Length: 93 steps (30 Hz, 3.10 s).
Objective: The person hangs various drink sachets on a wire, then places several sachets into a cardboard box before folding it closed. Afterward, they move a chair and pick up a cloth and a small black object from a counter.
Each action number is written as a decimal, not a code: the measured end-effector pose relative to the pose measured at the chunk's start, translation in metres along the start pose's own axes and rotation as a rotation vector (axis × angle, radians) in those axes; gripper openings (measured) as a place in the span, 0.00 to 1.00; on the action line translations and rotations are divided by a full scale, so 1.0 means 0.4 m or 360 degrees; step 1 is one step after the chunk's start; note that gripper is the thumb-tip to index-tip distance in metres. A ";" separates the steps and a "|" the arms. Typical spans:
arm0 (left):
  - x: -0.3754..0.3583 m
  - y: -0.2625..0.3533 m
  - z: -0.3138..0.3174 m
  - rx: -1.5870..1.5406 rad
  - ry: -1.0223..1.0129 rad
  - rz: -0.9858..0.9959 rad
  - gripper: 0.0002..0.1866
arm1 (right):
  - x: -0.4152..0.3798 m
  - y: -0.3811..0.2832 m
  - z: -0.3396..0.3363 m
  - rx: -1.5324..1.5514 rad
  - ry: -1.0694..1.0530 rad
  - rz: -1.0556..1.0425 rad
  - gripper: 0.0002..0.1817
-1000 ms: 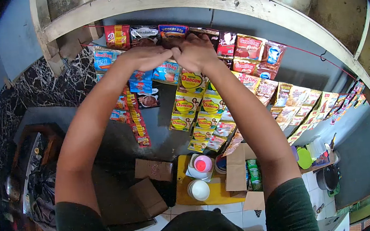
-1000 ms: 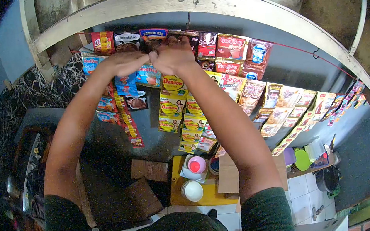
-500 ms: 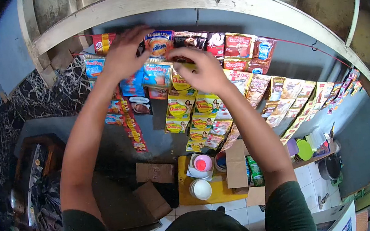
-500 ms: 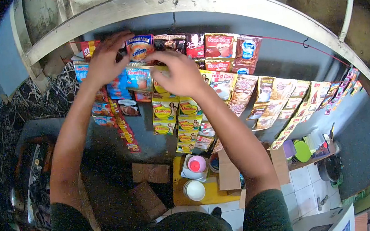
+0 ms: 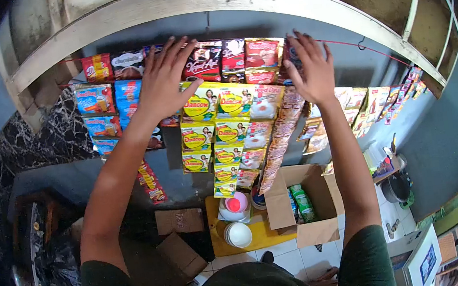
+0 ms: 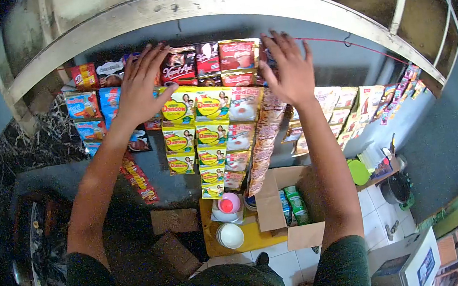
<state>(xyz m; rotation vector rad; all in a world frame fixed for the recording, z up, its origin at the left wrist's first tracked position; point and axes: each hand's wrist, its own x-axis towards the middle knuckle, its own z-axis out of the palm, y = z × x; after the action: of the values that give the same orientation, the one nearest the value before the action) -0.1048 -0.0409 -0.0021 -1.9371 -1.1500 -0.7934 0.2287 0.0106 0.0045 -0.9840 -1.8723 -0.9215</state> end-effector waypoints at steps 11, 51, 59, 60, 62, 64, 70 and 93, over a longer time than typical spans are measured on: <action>-0.095 0.280 -0.008 -0.1086 0.0383 -0.0385 0.30 | -0.233 -0.052 -0.083 0.0872 -0.0077 0.0058 0.29; -0.773 1.325 0.454 -0.1082 -0.2206 -0.0934 0.42 | -2.053 0.242 0.390 0.0727 -0.2534 0.1717 0.35; -0.785 1.351 0.418 -0.1177 -0.2093 -0.1060 0.32 | -1.793 0.282 0.343 0.0668 -0.2106 0.1927 0.25; -0.784 1.350 0.419 -0.1182 -0.2091 -0.1050 0.32 | -1.799 0.288 0.343 0.0661 -0.2099 0.1934 0.25; -0.782 1.349 0.421 -0.1232 -0.2099 -0.1083 0.30 | -1.849 0.292 0.352 0.0732 -0.1810 0.1815 0.20; -0.774 1.348 0.423 -0.1258 -0.2096 -0.1110 0.30 | -1.858 0.288 0.380 0.1082 -0.1606 0.1954 0.18; -0.782 1.367 0.426 -0.1357 -0.2031 -0.1173 0.26 | -1.735 0.283 0.441 0.2122 -0.1094 0.2676 0.11; -0.808 1.370 0.360 -0.1450 -0.1967 -0.1562 0.21 | -1.869 0.171 0.385 0.1729 -0.2089 0.2268 0.20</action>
<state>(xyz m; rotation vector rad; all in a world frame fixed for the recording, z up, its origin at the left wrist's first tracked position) 0.2776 -0.2460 -0.4890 -2.6403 -3.0395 -0.5374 0.5144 -0.0393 -0.7048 -1.7504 -1.3653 1.7131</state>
